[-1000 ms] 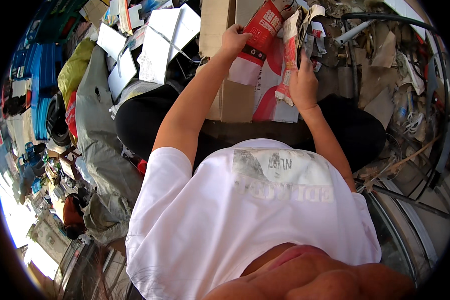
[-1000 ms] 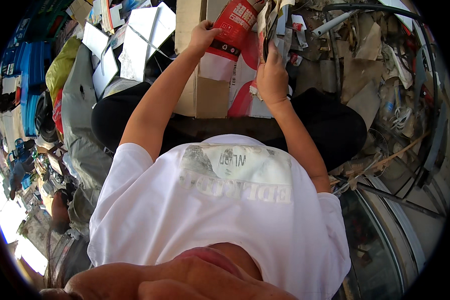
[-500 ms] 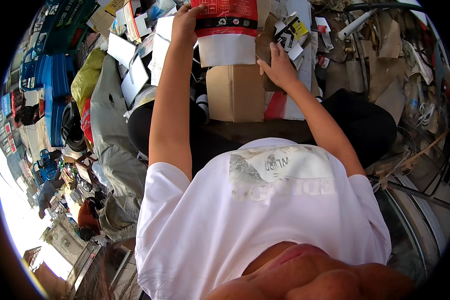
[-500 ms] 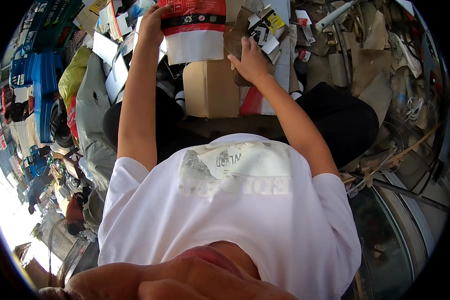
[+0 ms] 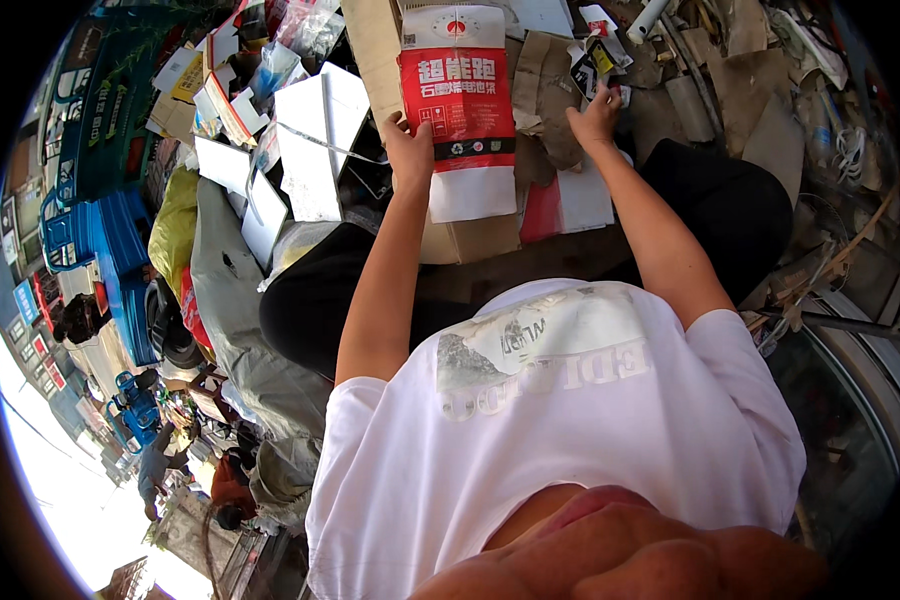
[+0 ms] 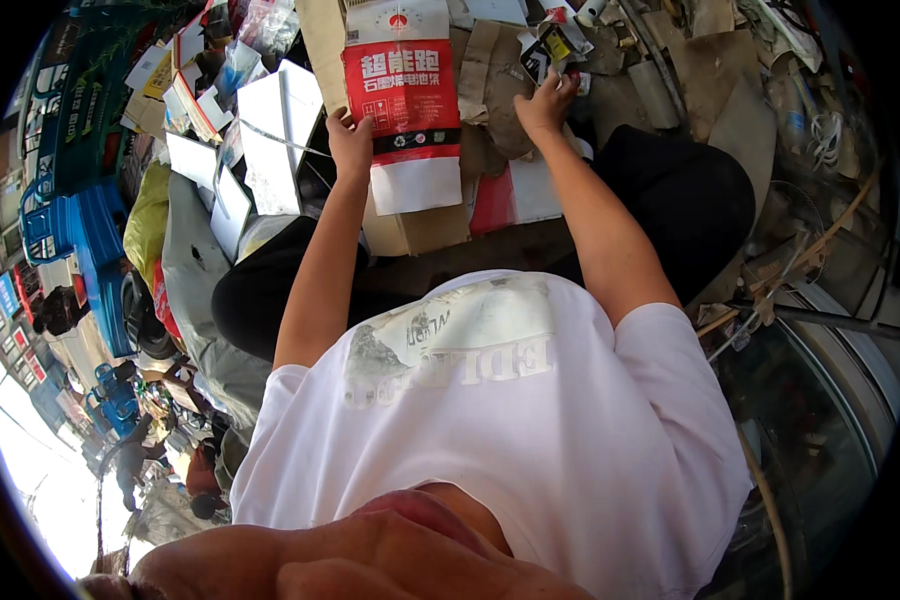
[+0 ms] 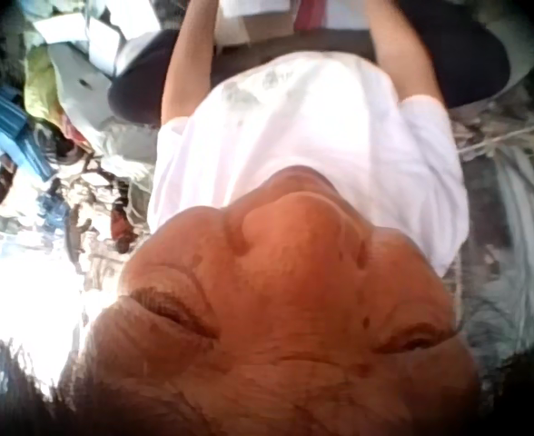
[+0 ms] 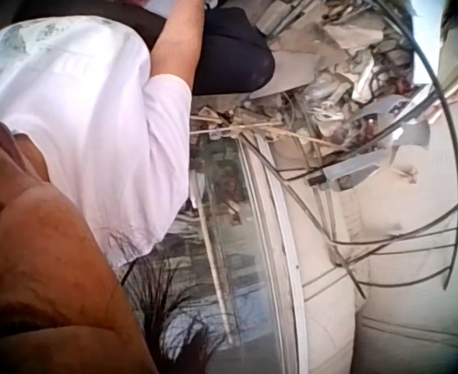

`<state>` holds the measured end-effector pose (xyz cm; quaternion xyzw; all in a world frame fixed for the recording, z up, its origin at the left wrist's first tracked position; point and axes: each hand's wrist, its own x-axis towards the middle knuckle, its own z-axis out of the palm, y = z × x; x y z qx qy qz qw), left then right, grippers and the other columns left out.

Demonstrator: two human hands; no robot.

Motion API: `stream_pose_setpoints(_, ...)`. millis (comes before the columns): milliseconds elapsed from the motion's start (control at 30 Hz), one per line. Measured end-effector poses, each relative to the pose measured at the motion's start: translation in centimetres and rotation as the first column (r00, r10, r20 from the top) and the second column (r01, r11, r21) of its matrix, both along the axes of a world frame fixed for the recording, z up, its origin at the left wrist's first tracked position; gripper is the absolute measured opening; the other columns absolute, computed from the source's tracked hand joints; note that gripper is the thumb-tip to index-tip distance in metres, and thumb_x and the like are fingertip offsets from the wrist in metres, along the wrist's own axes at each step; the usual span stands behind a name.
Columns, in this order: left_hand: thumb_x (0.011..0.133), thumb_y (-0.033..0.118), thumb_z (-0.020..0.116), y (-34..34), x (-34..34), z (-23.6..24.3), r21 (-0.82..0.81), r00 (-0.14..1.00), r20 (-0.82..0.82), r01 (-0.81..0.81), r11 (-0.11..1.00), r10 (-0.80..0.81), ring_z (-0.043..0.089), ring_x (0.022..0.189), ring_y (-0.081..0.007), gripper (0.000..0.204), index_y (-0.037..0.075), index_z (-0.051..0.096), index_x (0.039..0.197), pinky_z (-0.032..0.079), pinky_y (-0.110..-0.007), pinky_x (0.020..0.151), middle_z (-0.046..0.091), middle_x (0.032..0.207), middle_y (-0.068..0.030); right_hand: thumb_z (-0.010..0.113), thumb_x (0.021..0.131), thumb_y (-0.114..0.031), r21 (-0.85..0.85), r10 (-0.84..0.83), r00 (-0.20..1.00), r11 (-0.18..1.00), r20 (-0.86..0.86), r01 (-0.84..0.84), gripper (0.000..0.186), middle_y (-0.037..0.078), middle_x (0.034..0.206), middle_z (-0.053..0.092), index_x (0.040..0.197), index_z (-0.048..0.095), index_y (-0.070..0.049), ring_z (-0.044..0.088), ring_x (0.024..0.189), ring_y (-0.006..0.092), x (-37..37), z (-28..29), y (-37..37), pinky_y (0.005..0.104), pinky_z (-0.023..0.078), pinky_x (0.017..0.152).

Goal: The person sits on the ground and sorts through a large pile of cardboard boxes and paper, flattening some items and stacking them together.

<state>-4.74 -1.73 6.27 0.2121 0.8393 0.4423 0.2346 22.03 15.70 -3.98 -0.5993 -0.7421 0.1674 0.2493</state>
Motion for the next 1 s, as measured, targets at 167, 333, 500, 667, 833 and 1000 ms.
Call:
stream_pose_setpoints(167, 0.078, 0.026, 0.074, 0.0, 4.1, 4.1, -0.335, 0.531, -0.670, 0.408, 0.850, -0.519, 0.033, 0.138, -0.0418, 0.082, 0.009, 0.036, 0.149, 0.030, -0.050, 0.113, 0.033, 0.153, -0.0171, 0.074, 0.077, -0.036, -0.484, 0.038, 0.995, 0.875, 0.094, 0.012, 0.097, 0.027, 0.148, 0.032, 0.152, 0.020, -0.004, 0.032, 0.136, 0.0439, 0.7, -2.1, 4.3, 0.0500, 0.030, 0.112)
stream_pose_setpoints(333, 0.078, 0.028, 0.074, 2.1, 3.6, 1.9, -0.615, 0.352, -0.518, 0.481, 0.625, -0.780, 0.026, 0.141, -0.0463, 0.079, 0.020, 0.039, 0.149, 0.030, -0.051, 0.115, 0.026, 0.158, -0.0137, 0.071, 0.081, -0.036, -0.532, 0.022, 0.992, 0.846, 0.124, 0.048, 0.086, 0.025, 0.144, 0.042, 0.148, 0.030, -0.003, 0.046, 0.129, 0.0415, 1.3, -4.9, 6.6, 0.0499, 0.042, 0.104)
stream_pose_setpoints(500, 0.076, 0.027, 0.077, 2.4, 1.2, -1.5, -0.704, 0.550, -0.266, 0.450, 0.550, -0.791, 0.025, 0.141, -0.0504, 0.087, 0.025, 0.033, 0.152, 0.041, -0.051, 0.108, 0.019, 0.161, -0.0158, 0.067, 0.085, -0.032, -0.479, 0.082, 0.956, 0.875, 0.280, 0.065, 0.064, 0.025, 0.136, 0.048, 0.136, 0.047, 0.001, 0.052, 0.121, 0.0413, 2.0, -6.4, 6.9, 0.0494, 0.048, 0.097)
stream_pose_setpoints(667, 0.076, 0.032, 0.079, 3.8, 0.0, -4.8, -0.747, 0.550, -0.227, 0.431, 0.506, -0.804, 0.022, 0.142, -0.0518, 0.092, 0.028, 0.029, 0.153, 0.049, -0.050, 0.101, 0.016, 0.161, -0.0155, 0.065, 0.084, -0.023, -0.301, 0.128, 0.931, 0.953, 0.341, -0.020, 0.054, 0.024, 0.117, 0.056, 0.130, 0.053, 0.002, 0.058, 0.107, 0.0412, 3.3, -7.5, 7.2, 0.0481, 0.050, 0.090)
stream_pose_setpoints(833, 0.076, 0.045, 0.078, 4.9, -1.1, -5.7, -0.792, 0.552, -0.166, 0.420, 0.444, -0.817, 0.028, 0.139, -0.0538, 0.092, 0.032, 0.028, 0.153, 0.047, -0.053, 0.103, 0.018, 0.161, -0.0145, 0.060, 0.089, -0.015, -0.200, 0.251, 0.856, 0.964, 0.451, -0.177, 0.042, 0.022, 0.115, 0.055, 0.127, 0.054, 0.003, 0.058, 0.105, 0.0392, 3.4, -4.6, 8.3, 0.0464, 0.050, 0.090)
stream_pose_setpoints(1000, 0.075, 0.044, 0.079, 6.0, -1.0, -5.4, -0.786, 0.603, -0.114, 0.431, 0.443, -0.790, 0.023, 0.142, -0.0517, 0.092, 0.035, 0.028, 0.152, 0.049, -0.053, 0.100, 0.016, 0.163, -0.0105, 0.056, 0.089, -0.009, -0.052, -0.191, 0.933, 0.975, 0.304, 0.216, 0.032, 0.023, 0.111, 0.054, 0.118, 0.059, 0.002, 0.059, 0.100, 0.0383, 5.6, -1.3, 8.7, 0.0456, 0.051, 0.086)
